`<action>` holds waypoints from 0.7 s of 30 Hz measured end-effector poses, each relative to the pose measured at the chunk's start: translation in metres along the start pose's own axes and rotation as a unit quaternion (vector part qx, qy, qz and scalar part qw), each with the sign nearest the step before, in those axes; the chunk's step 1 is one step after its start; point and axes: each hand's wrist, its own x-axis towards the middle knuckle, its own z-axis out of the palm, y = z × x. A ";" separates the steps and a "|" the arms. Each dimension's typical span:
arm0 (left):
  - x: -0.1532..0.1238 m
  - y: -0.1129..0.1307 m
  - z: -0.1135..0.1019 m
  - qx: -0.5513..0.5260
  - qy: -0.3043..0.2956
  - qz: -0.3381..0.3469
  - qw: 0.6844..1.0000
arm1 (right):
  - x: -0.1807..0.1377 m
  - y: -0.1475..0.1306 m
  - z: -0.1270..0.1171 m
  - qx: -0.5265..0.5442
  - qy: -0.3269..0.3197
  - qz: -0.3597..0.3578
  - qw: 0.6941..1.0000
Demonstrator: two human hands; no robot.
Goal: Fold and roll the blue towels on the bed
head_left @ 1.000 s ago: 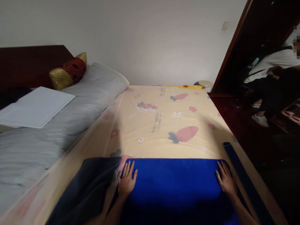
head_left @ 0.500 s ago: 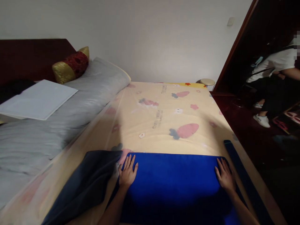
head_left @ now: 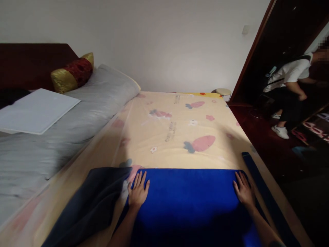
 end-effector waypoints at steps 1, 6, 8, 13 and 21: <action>0.000 0.000 0.000 -0.001 -0.001 0.000 1.000 | 0.000 0.000 0.000 -0.001 -0.001 0.000 1.000; -0.001 0.001 -0.003 0.001 0.002 0.002 1.000 | 0.000 0.003 0.002 -0.013 0.002 -0.006 1.000; -0.001 0.001 -0.003 -0.001 0.002 0.000 1.000 | 0.000 0.004 0.006 -0.018 0.006 -0.008 1.000; -0.001 0.000 0.001 -0.003 0.005 0.000 1.000 | 0.001 0.005 0.011 -0.023 0.003 -0.007 1.000; -0.003 0.025 -0.011 -0.004 0.029 -0.030 0.999 | -0.004 -0.026 -0.013 -0.007 0.038 0.018 0.999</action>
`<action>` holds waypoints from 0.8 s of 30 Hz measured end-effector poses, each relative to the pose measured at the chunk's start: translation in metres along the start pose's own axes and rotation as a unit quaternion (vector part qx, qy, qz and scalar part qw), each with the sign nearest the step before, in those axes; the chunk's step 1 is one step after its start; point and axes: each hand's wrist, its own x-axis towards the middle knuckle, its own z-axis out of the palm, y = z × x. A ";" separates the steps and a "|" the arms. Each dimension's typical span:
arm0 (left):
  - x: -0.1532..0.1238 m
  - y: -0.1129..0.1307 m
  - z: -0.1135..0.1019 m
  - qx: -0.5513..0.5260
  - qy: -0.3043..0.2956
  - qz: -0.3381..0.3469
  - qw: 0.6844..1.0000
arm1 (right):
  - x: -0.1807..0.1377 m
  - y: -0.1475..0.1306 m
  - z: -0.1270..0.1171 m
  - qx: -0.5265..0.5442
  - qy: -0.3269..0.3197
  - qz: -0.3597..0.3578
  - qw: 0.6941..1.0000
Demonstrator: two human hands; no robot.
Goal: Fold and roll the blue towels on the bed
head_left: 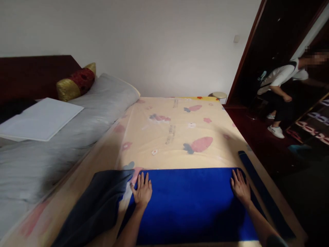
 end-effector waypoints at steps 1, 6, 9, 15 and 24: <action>-0.005 0.018 -0.001 -0.009 0.012 0.000 1.000 | -0.003 -0.018 -0.003 0.018 0.010 -0.003 1.000; -0.042 0.147 0.010 -0.117 -0.082 0.250 0.958 | -0.022 -0.144 0.003 0.123 -0.066 -0.201 0.970; -0.054 0.192 0.019 -0.136 -0.106 0.295 0.940 | -0.024 -0.187 0.013 0.130 -0.084 -0.239 0.959; -0.031 0.131 0.016 -0.110 -0.115 0.265 0.951 | -0.002 -0.116 0.011 0.104 -0.079 -0.161 0.978; -0.011 0.014 -0.005 -0.029 -0.139 0.079 0.987 | 0.002 0.028 0.016 0.019 -0.041 -0.002 0.999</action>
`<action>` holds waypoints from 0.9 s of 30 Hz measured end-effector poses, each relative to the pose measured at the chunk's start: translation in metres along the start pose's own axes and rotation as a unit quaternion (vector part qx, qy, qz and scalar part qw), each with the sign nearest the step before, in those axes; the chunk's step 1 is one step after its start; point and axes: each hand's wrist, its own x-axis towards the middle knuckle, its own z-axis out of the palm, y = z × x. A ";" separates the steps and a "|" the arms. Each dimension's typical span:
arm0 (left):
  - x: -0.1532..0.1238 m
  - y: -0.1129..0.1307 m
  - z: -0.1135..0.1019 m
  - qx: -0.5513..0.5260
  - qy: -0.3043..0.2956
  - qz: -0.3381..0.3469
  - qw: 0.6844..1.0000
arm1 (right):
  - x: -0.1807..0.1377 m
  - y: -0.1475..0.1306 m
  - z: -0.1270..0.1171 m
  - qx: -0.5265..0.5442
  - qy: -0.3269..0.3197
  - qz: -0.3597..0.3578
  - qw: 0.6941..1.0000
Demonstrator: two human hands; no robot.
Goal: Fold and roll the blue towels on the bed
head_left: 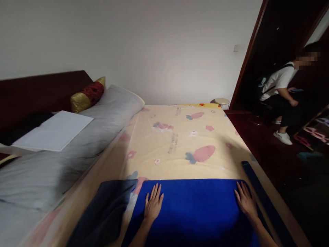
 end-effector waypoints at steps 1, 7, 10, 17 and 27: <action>-0.001 0.001 -0.003 0.003 -0.005 -0.009 1.000 | 0.000 0.001 0.001 -0.004 0.006 0.006 1.000; -0.003 0.074 -0.005 0.008 -0.009 0.022 1.000 | -0.014 -0.091 -0.011 0.045 0.024 -0.094 0.994; -0.015 0.131 0.010 -0.033 -0.018 0.125 0.991 | -0.030 -0.165 -0.008 0.087 -0.019 -0.207 0.974; -0.051 0.116 0.025 -0.035 -0.005 0.147 0.989 | -0.052 -0.148 0.003 0.072 -0.015 -0.177 0.981; -0.093 0.001 0.002 0.035 0.082 -0.133 0.987 | -0.091 -0.035 -0.020 0.027 0.044 -0.060 0.997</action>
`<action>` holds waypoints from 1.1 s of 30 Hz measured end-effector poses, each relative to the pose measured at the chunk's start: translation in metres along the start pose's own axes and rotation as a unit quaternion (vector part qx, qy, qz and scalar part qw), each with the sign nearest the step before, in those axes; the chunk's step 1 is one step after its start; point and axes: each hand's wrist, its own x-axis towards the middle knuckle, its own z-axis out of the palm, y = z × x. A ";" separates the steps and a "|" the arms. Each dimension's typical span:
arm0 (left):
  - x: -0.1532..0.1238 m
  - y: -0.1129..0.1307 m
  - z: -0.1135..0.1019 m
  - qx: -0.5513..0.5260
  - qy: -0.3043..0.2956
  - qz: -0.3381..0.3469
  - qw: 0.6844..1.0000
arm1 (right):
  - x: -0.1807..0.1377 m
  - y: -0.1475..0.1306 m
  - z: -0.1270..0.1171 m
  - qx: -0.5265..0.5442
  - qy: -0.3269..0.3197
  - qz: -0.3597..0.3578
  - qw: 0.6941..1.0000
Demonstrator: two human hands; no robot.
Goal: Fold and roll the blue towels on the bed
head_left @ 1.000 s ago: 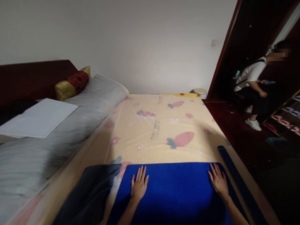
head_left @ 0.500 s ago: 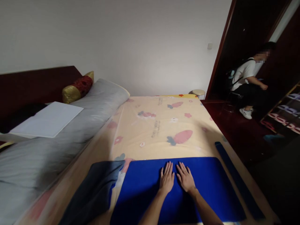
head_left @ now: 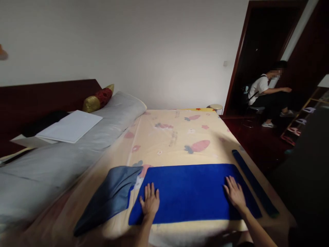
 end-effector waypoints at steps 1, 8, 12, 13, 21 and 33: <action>-0.009 0.020 0.000 -0.016 0.003 0.040 0.999 | -0.001 -0.028 0.002 0.026 -0.011 -0.036 0.999; -0.059 0.128 0.006 -0.130 -0.061 0.328 0.934 | -0.016 -0.179 0.022 0.095 -0.084 -0.194 0.973; -0.044 0.068 0.005 -0.085 -0.064 0.245 0.964 | -0.023 -0.110 0.021 0.071 -0.060 -0.107 0.990; -0.037 0.042 0.005 -0.063 -0.051 0.182 0.980 | -0.026 -0.079 0.021 0.056 -0.045 -0.065 0.995; -0.024 -0.054 -0.003 -0.017 0.031 -0.098 0.995 | -0.057 0.065 0.022 0.009 0.021 0.089 0.996; -0.097 0.136 0.005 -0.135 -0.084 0.326 0.932 | -0.053 -0.180 0.015 0.117 -0.107 -0.150 0.976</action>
